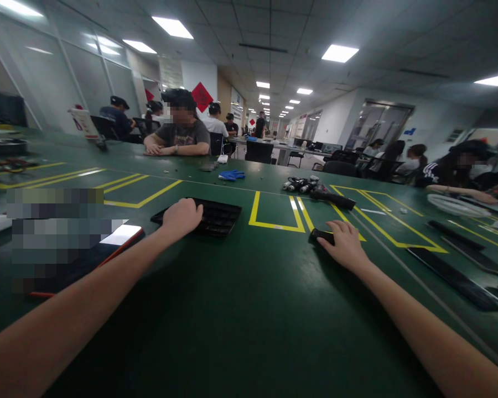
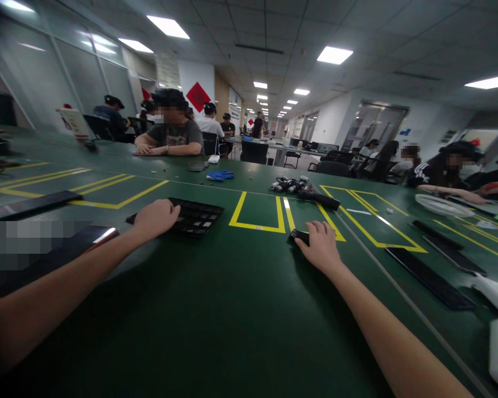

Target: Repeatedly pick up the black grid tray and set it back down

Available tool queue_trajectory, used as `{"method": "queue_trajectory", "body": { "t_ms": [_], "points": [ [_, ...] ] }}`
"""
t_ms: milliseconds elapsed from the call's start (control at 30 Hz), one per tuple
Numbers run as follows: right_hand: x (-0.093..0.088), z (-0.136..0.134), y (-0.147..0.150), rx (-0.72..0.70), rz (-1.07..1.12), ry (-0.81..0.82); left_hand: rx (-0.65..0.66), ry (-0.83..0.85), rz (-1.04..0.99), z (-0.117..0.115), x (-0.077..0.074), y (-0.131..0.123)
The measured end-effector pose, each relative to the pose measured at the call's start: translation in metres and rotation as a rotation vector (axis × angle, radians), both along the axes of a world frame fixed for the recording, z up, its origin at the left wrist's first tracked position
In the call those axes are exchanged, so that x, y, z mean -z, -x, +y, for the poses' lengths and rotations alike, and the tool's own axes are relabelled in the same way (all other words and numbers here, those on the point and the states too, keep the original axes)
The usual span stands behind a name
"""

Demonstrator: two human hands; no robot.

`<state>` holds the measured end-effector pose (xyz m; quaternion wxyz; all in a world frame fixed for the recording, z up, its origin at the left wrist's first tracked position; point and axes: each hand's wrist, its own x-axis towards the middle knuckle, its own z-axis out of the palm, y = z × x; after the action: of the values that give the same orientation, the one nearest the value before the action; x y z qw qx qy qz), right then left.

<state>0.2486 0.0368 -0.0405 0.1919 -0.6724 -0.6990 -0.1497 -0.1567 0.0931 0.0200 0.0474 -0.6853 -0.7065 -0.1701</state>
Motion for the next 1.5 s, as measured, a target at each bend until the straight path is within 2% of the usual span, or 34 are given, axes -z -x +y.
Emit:
{"method": "queue_trajectory", "body": {
  "t_ms": [67, 133, 233, 333, 433, 533, 633, 767, 867, 933, 1000, 1100, 1167, 1233, 1367, 1433, 1500],
  "points": [
    [-0.007, -0.008, 0.017, -0.049, 0.019, -0.07, 0.108, -0.109, -0.041, -0.008, -0.001, -0.013],
    [-0.013, -0.021, 0.041, -0.157, 0.068, -0.049, 0.252, -0.136, -0.111, -0.021, 0.005, -0.032],
    [-0.017, -0.044, 0.079, -0.351, 0.087, 0.122, 0.527, -0.067, -0.169, -0.041, 0.025, -0.06],
    [-0.016, -0.061, 0.103, -0.53, 0.074, 0.355, 0.769, 0.032, -0.063, -0.05, 0.044, -0.075],
    [-0.012, -0.066, 0.109, -0.613, 0.112, 0.459, 0.818, 0.119, 0.006, -0.046, 0.052, -0.075],
    [-0.012, -0.061, 0.103, -0.632, 0.156, 0.425, 0.811, 0.114, 0.015, -0.044, 0.05, -0.072],
    [-0.015, -0.049, 0.086, -0.562, 0.115, 0.274, 0.86, 0.005, 0.035, -0.055, 0.044, -0.073],
    [-0.015, -0.029, 0.044, -0.25, -0.021, 0.024, 1.127, -0.082, 0.077, -0.089, 0.034, -0.081],
    [-0.009, -0.016, 0.01, -0.017, -0.098, 0.045, 1.288, -0.083, 0.137, -0.11, 0.029, -0.088],
    [-0.004, -0.009, -0.003, 0.036, -0.044, 0.163, 1.24, -0.087, 0.194, -0.115, 0.028, -0.09],
    [0.0, -0.005, -0.009, 0.032, 0.036, 0.245, 1.082, -0.098, 0.241, -0.111, 0.029, -0.09],
    [0.002, -0.003, -0.008, 0.033, 0.069, 0.241, 0.799, -0.088, 0.25, -0.093, 0.031, -0.087],
    [0.003, -0.003, -0.006, 0.038, 0.069, 0.24, 0.662, -0.038, 0.233, -0.08, 0.033, -0.086],
    [0.003, -0.003, -0.006, 0.037, 0.073, 0.238, 0.617, 0.021, 0.214, -0.07, 0.035, -0.087],
    [0.004, -0.003, -0.007, 0.027, 0.083, 0.217, 0.711, 0.078, 0.132, -0.06, 0.037, -0.087],
    [0.004, -0.002, -0.008, 0.029, 0.09, 0.223, 0.718, 0.097, -0.049, -0.057, 0.032, -0.083],
    [0.004, -0.002, -0.008, 0.031, 0.092, 0.244, 0.614, 0.166, -0.41, -0.05, 0.021, -0.074]
  ]
}}
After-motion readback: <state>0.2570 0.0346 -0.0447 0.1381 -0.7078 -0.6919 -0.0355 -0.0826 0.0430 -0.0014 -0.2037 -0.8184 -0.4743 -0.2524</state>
